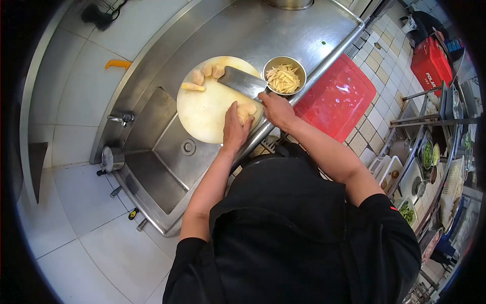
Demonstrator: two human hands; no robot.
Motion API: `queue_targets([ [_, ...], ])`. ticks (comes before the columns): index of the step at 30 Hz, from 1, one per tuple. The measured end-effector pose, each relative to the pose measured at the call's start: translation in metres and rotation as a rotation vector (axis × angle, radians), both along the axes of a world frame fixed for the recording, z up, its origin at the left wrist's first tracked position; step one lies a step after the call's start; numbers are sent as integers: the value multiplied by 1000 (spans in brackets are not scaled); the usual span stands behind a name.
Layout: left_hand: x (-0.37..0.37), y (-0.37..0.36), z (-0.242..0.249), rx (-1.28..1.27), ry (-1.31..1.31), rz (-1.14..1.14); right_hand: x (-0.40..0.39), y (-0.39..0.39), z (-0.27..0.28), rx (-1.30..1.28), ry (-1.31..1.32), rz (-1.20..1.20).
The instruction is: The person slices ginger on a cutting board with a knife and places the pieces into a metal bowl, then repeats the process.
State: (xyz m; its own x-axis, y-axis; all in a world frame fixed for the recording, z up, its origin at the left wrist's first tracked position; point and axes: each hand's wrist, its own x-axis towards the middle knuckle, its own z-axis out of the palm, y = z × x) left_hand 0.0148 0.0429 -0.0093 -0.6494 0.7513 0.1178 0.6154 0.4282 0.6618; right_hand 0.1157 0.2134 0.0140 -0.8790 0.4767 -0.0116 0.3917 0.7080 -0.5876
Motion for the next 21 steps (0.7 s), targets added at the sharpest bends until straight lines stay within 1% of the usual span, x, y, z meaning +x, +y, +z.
queue_targets([
  [2, 0, -2, 0, 6, -103, 26, -2, -9, -11, 362, 300, 25],
  [4, -1, -2, 4, 2, -119, 22, -10, -16, 1, 359, 290, 28],
  [6, -1, -5, 3, -2, -132, 19, -19, -21, 8, 245, 51, 145],
  [7, -2, -6, 0, 1, -116, 5, -23, -23, 9, 245, 56, 150],
  [9, -6, -6, -5, 9, -96, -4, -32, -25, 11, 229, -49, 173],
  [10, -6, -7, -8, 23, -83, -12, -35, -25, 11, 229, -49, 178],
  [12, -6, -8, -11, 39, -72, -14, -41, -23, 11, 100, -119, 118],
  [13, -7, -8, -11, 20, -70, -32, -43, -22, 11, 101, -120, 124],
  [15, -8, -8, -12, 2, -68, -45, -47, -19, 11, -62, -149, 60],
  [16, -8, -8, -13, -4, -8, -55, -50, -17, 11, -60, -149, 63],
  [17, -9, -7, -15, -10, 52, -65, -52, -14, 10, -154, -150, 53],
  [18, -9, -6, -15, -8, 51, -63, -52, -13, 13, -249, -151, 44],
  [21, -9, -5, -15, -48, 53, -77, -49, -12, 20, -298, -181, 67],
])
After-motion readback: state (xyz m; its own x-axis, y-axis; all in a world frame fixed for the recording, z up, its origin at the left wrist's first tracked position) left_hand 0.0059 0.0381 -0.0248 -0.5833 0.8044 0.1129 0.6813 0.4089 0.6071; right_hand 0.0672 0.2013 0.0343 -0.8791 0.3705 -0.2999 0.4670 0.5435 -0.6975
